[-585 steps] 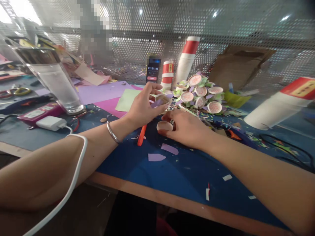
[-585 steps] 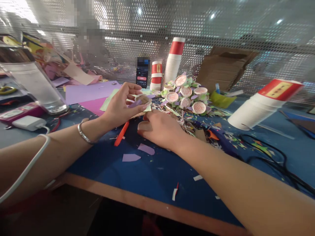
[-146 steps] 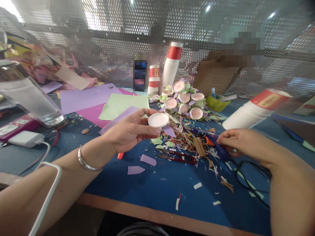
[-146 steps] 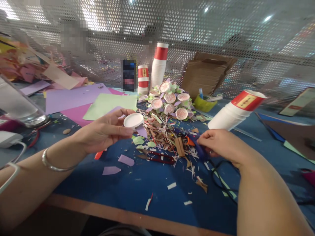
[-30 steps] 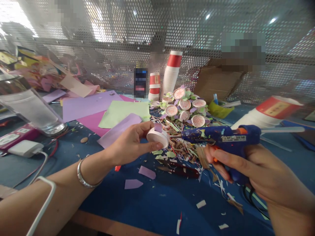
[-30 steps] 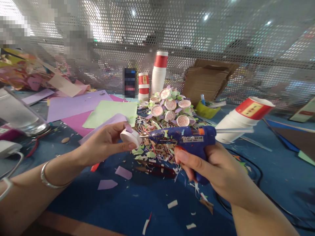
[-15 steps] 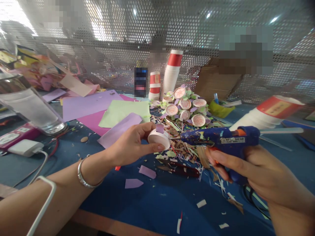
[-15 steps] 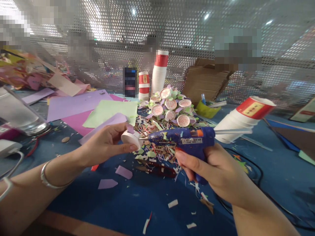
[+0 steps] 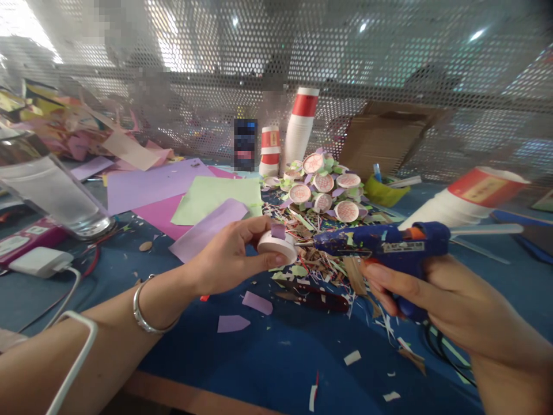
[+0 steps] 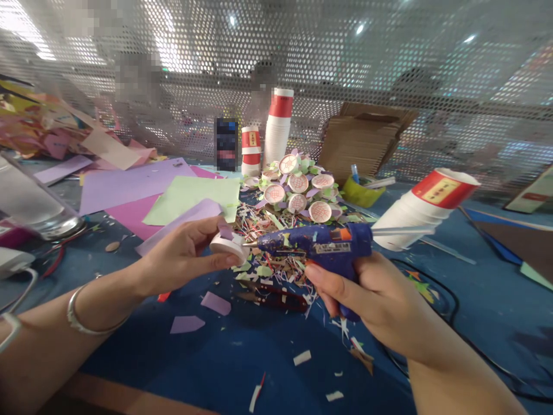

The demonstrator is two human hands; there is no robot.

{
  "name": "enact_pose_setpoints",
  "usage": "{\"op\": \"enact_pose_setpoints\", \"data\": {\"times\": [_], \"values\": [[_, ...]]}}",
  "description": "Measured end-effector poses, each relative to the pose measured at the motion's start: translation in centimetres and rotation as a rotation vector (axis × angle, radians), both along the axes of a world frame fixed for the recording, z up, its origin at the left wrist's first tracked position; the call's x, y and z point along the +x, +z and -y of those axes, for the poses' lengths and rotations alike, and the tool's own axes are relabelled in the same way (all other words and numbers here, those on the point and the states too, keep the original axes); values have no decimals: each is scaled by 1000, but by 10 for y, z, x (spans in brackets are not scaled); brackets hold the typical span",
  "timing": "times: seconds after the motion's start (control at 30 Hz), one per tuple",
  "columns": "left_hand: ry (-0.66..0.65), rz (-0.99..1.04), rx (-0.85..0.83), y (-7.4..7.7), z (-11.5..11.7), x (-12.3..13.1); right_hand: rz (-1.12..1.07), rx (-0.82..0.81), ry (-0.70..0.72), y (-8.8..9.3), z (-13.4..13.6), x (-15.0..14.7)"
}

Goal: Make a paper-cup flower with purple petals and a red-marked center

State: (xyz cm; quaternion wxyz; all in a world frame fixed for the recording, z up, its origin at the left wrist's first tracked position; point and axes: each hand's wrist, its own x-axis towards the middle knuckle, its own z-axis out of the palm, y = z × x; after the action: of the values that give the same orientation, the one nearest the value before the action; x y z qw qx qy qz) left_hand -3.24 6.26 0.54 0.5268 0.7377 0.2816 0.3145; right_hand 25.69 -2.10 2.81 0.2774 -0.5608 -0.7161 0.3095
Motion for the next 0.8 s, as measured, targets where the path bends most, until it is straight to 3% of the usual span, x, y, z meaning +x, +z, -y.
{"op": "enact_pose_setpoints", "data": {"times": [0.8], "values": [[66,-33,99,-1,-3,-4,52,122,33,0,-2,-2]]}}
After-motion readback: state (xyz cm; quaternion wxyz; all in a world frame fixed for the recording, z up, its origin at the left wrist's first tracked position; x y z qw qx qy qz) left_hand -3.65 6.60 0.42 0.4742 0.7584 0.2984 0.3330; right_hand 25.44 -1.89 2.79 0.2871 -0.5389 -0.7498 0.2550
